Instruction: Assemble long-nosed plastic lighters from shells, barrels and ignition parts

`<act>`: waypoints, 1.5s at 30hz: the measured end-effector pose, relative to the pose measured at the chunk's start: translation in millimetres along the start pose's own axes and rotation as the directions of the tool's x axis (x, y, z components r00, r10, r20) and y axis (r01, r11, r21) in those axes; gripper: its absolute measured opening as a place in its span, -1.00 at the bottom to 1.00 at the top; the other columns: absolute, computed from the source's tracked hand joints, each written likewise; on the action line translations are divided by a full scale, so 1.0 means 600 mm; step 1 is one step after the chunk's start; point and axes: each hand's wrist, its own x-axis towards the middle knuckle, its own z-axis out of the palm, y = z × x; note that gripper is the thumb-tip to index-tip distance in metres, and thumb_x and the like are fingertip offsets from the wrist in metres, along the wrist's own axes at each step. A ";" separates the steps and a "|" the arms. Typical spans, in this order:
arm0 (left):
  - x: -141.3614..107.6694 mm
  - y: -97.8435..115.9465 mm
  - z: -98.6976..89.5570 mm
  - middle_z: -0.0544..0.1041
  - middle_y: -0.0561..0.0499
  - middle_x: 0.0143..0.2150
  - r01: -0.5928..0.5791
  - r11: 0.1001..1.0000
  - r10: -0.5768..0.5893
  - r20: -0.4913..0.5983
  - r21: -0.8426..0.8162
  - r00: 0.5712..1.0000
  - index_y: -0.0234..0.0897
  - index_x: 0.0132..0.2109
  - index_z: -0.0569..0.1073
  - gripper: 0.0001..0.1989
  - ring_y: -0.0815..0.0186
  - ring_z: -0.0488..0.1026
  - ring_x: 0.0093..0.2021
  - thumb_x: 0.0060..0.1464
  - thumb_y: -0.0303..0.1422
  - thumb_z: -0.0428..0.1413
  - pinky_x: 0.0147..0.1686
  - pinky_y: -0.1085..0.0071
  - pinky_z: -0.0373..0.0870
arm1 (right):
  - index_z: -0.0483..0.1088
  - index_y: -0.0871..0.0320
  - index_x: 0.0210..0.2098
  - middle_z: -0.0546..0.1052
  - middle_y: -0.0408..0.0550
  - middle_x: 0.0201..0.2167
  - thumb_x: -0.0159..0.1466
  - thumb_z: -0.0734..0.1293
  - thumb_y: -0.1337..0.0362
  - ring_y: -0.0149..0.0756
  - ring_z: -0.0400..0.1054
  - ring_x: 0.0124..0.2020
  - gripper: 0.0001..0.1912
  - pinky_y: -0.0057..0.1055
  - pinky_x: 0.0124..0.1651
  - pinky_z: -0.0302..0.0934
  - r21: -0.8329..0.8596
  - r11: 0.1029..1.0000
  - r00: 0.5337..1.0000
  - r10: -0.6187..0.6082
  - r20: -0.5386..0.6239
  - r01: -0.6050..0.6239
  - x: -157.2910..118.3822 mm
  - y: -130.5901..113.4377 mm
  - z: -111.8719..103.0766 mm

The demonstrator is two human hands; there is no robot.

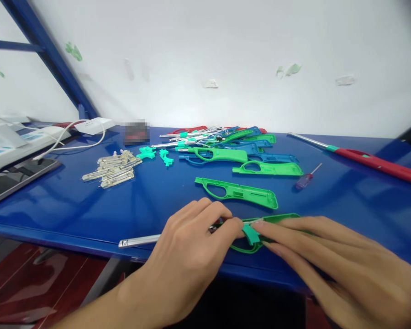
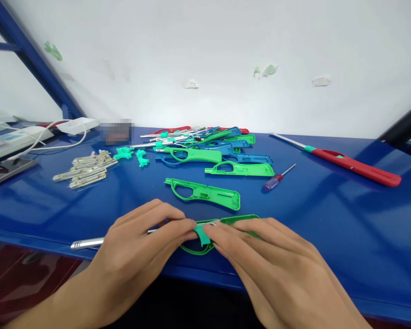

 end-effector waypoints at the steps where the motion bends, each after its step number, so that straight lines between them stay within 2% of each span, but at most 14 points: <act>1: 0.000 0.000 0.000 0.63 -0.04 -0.05 0.002 1.000 -0.002 -0.001 -0.006 1.000 -0.33 0.11 0.60 -0.75 0.23 0.52 -0.17 0.45 -0.69 0.21 -0.17 0.25 0.51 | 0.44 -0.18 0.56 0.82 -0.29 0.18 0.54 0.36 0.51 -0.20 0.77 0.03 -0.29 -0.33 0.06 0.70 -0.001 1.000 1.000 -0.002 0.001 0.002 0.000 0.000 0.000; 6: 0.000 0.001 0.001 0.64 -0.03 -0.06 0.003 1.000 -0.003 -0.011 0.001 1.000 -0.31 0.12 0.59 -0.76 0.25 0.52 -0.19 0.46 -0.68 0.20 -0.18 0.26 0.51 | 0.32 -0.23 0.68 0.81 -0.31 0.21 0.57 0.37 0.45 -0.13 0.78 0.08 -0.22 -0.26 0.12 0.71 -0.021 1.000 1.000 0.017 -0.009 -0.017 0.003 -0.003 0.003; 11: -0.001 0.000 0.003 0.63 -0.02 -0.06 0.002 1.000 -0.002 -0.014 0.002 1.000 -0.31 0.10 0.59 -0.79 0.25 0.52 -0.18 0.48 -0.66 0.21 -0.16 0.27 0.51 | 0.44 -0.15 0.56 0.83 -0.26 0.14 0.62 0.41 0.31 -0.16 0.78 0.01 -0.43 -0.29 0.17 0.68 -0.054 0.998 0.999 0.031 -0.019 -0.032 0.007 -0.013 0.007; 15: -0.002 -0.003 0.003 0.64 -0.03 -0.04 0.003 1.000 -0.003 -0.006 0.007 1.000 -0.31 0.11 0.59 -0.78 0.23 0.53 -0.17 0.49 -0.66 0.20 -0.15 0.26 0.52 | 0.52 -0.13 0.39 0.85 -0.21 0.06 0.66 0.39 0.21 -0.15 0.80 -0.09 -0.65 -0.29 0.01 0.71 -0.049 0.993 0.993 0.107 -0.041 -0.109 0.011 -0.016 0.012; 19: -0.001 -0.002 0.001 0.64 -0.03 -0.05 -0.001 1.000 0.001 -0.006 0.023 1.000 -0.30 0.10 0.58 -0.78 0.23 0.53 -0.17 0.48 -0.66 0.21 -0.16 0.26 0.52 | 0.57 -0.15 0.30 0.80 -0.17 0.14 0.67 0.39 0.12 -0.12 0.82 -0.07 -0.73 -0.28 -0.11 0.73 -0.054 0.980 0.980 0.190 -0.052 -0.193 0.018 -0.014 0.012; 21: -0.001 0.000 0.001 0.64 -0.04 -0.05 -0.004 1.000 0.004 -0.004 0.015 1.000 -0.30 0.10 0.58 -0.79 0.23 0.53 -0.16 0.49 -0.66 0.20 -0.15 0.27 0.52 | 0.60 -0.14 0.25 0.79 -0.14 0.12 0.67 0.38 0.07 -0.13 0.82 -0.08 -0.76 -0.32 -0.16 0.72 -0.034 0.982 0.982 0.185 -0.038 -0.186 0.028 -0.013 0.009; 23: -0.001 0.002 0.001 0.64 -0.04 -0.03 -0.008 1.000 0.008 -0.003 0.005 1.000 -0.30 0.10 0.57 -0.79 0.23 0.54 -0.15 0.50 -0.65 0.18 -0.15 0.26 0.53 | 0.60 -0.12 0.22 0.80 -0.13 0.07 0.69 0.36 0.06 -0.17 0.81 -0.08 -0.77 -0.35 -0.07 0.72 0.002 0.993 0.993 0.116 -0.016 -0.116 0.042 -0.014 0.006; 25: -0.002 0.002 0.002 0.64 -0.04 -0.04 -0.007 1.000 0.007 -0.010 0.007 1.000 -0.31 0.10 0.57 -0.79 0.22 0.54 -0.16 0.49 -0.66 0.18 -0.15 0.26 0.53 | 0.58 -0.10 0.24 0.82 -0.14 0.10 0.71 0.33 0.10 -0.18 0.81 0.01 -0.78 -0.32 0.13 0.72 0.025 0.999 0.999 0.044 0.002 -0.044 0.055 -0.015 0.005; 27: -0.003 0.001 0.003 0.64 -0.04 -0.06 -0.004 1.000 0.004 -0.019 0.010 1.000 -0.32 0.08 0.58 -0.79 0.23 0.53 -0.17 0.48 -0.67 0.19 -0.16 0.27 0.53 | 0.55 -0.09 0.26 0.82 -0.16 0.15 0.73 0.31 0.14 -0.20 0.80 0.10 -0.77 -0.31 0.27 0.67 0.040 0.999 0.999 0.036 0.013 -0.037 0.064 -0.015 0.008; 32: 0.000 -0.001 0.004 0.66 -0.05 -0.05 0.003 1.000 -0.003 -0.005 -0.010 1.000 -0.33 0.07 0.59 -0.81 0.22 0.57 -0.17 0.46 -0.66 0.23 -0.15 0.26 0.58 | 0.55 -0.08 0.24 0.86 -0.27 0.06 0.75 0.28 0.04 -0.41 0.81 -0.03 -0.74 -0.58 0.18 0.61 0.062 0.996 0.998 0.059 0.019 -0.060 0.065 -0.011 0.011; 37: 0.003 0.012 -0.006 0.72 -0.04 -0.04 0.012 1.000 -0.013 -0.067 -0.009 0.998 -0.29 0.03 0.60 -0.85 0.23 0.64 -0.15 0.51 -0.62 0.23 -0.10 0.27 0.63 | 0.54 -0.09 0.25 0.86 -0.33 0.07 0.76 0.27 0.08 -0.50 0.80 -0.02 -0.76 -0.71 0.21 0.51 0.073 0.996 0.998 0.040 0.040 -0.042 0.067 -0.013 0.005; 40: 0.000 0.023 -0.015 0.74 -0.04 0.01 0.076 0.997 -0.075 -0.027 0.022 0.997 -0.28 0.10 0.62 -0.92 0.18 0.66 -0.12 0.57 -0.47 0.23 -0.07 0.20 0.67 | 0.52 -0.10 0.24 0.86 -0.35 0.08 0.77 0.24 0.11 -0.53 0.80 -0.02 -0.77 -0.75 0.24 0.46 0.075 0.997 0.999 0.031 0.042 -0.034 0.070 -0.015 0.005; 43: -0.004 0.024 -0.021 0.73 -0.07 0.06 0.123 0.991 -0.126 0.053 0.054 0.991 -0.28 0.20 0.63 -0.82 0.07 0.66 -0.05 0.58 -0.34 0.27 -0.03 0.07 0.70 | 0.54 -0.09 0.22 0.86 -0.35 0.08 0.77 0.24 0.14 -0.55 0.80 -0.03 -0.77 -0.78 0.25 0.42 0.055 0.998 0.999 0.034 0.026 -0.035 0.067 -0.015 0.006; 45: -0.005 0.020 -0.021 0.71 -0.08 0.05 0.135 0.990 -0.139 0.091 0.050 0.986 -0.27 0.20 0.64 -0.80 0.04 0.64 -0.04 0.57 -0.29 0.30 -0.05 0.05 0.69 | 0.55 -0.10 0.23 0.85 -0.38 0.10 0.76 0.26 0.16 -0.57 0.79 0.00 -0.77 -0.79 0.27 0.39 0.064 0.997 0.999 0.028 0.031 -0.030 0.060 -0.014 0.006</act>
